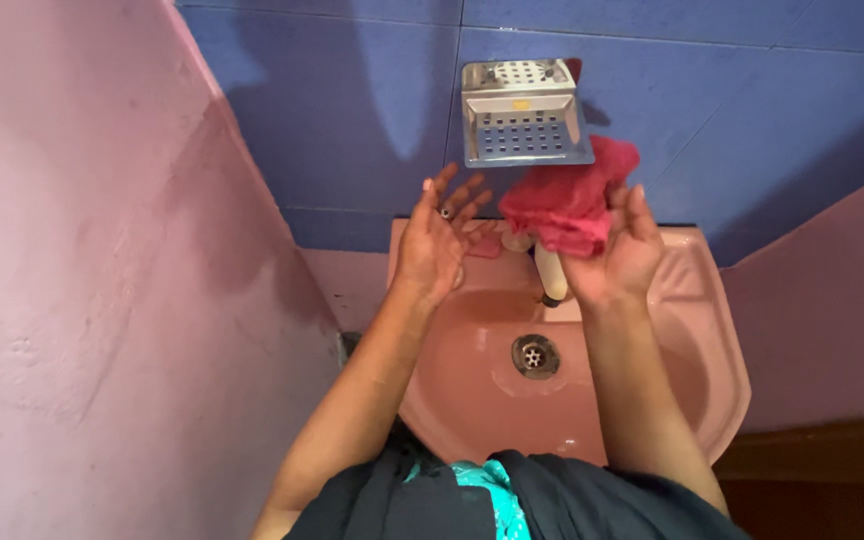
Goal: The person cleans a metal soap dish and the surrounding bathroom wall using a small green scrub pad and then wipes the area with a pink cloth.
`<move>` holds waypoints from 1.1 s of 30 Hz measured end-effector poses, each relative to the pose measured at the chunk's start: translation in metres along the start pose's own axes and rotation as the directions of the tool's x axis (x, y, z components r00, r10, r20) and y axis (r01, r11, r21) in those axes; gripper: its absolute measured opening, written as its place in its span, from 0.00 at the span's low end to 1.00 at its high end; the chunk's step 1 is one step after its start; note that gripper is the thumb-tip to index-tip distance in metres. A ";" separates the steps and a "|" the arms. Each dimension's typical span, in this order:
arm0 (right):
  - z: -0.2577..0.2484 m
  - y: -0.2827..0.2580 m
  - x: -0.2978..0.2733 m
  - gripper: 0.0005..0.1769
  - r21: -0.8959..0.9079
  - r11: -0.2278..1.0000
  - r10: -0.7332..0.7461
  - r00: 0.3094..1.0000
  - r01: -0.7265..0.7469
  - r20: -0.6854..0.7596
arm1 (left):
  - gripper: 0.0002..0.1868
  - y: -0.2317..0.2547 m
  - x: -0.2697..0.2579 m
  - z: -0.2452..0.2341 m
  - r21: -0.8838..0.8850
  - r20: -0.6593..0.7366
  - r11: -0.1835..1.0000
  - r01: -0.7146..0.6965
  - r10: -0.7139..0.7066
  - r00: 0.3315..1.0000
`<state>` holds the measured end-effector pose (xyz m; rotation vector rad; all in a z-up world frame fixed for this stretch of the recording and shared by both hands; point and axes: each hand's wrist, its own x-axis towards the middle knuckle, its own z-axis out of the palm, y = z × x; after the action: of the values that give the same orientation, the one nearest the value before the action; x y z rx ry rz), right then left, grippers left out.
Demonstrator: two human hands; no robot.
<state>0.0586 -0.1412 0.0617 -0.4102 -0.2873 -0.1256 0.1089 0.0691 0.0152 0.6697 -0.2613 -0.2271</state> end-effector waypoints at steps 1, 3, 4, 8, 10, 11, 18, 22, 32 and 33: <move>0.001 0.001 -0.006 0.21 0.013 1.000 0.000 1.000 0.001 -0.014 | 0.38 0.001 -0.002 0.003 0.025 0.004 1.000 -0.019 0.019 1.000; 0.002 0.003 -0.016 0.25 -0.049 0.999 -0.024 0.997 0.021 -0.067 | 0.39 0.006 -0.002 0.010 0.080 0.007 0.996 -0.035 0.035 0.999; 0.002 0.004 -0.020 0.26 -0.080 0.996 -0.035 0.995 0.027 -0.093 | 0.40 0.009 -0.004 0.014 0.108 0.007 0.993 -0.044 0.044 0.999; -0.002 0.013 -0.025 0.24 -0.010 0.999 -0.040 0.994 0.040 -0.100 | 0.42 0.015 -0.016 0.027 0.273 0.038 0.946 -0.174 0.171 0.985; -0.005 0.025 -0.021 0.24 0.020 0.999 -0.034 0.993 0.036 -0.116 | 0.43 0.018 -0.018 0.032 0.379 0.102 0.887 -0.265 0.244 0.964; -0.005 0.032 -0.017 0.24 0.021 0.999 -0.034 0.992 0.037 -0.118 | 0.44 0.018 -0.018 0.035 0.365 0.122 0.887 -0.281 0.254 0.959; 0.005 0.083 0.011 0.23 -0.016 0.999 0.040 0.972 -0.045 -0.232 | 0.46 0.031 -0.031 0.038 0.451 0.061 0.844 -0.290 0.295 0.954; -0.012 0.102 0.032 0.25 -0.029 0.994 0.097 0.953 -0.110 -0.287 | 0.44 0.027 -0.024 0.032 0.390 -0.089 0.898 -0.204 0.257 0.962; -0.031 0.108 0.107 0.27 0.115 0.990 0.094 0.984 -0.077 -0.152 | 0.41 0.024 -0.017 0.010 0.364 -0.197 0.926 -0.100 0.182 0.964; -0.027 0.102 0.106 0.28 0.125 0.989 0.080 0.995 -0.072 -0.060 | 0.41 0.025 -0.018 0.008 0.362 -0.186 0.926 -0.104 0.182 0.966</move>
<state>0.1845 -0.0661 0.0315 -0.2939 -0.2139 -0.0456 0.0929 0.0887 0.0342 1.0170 -0.1399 0.0381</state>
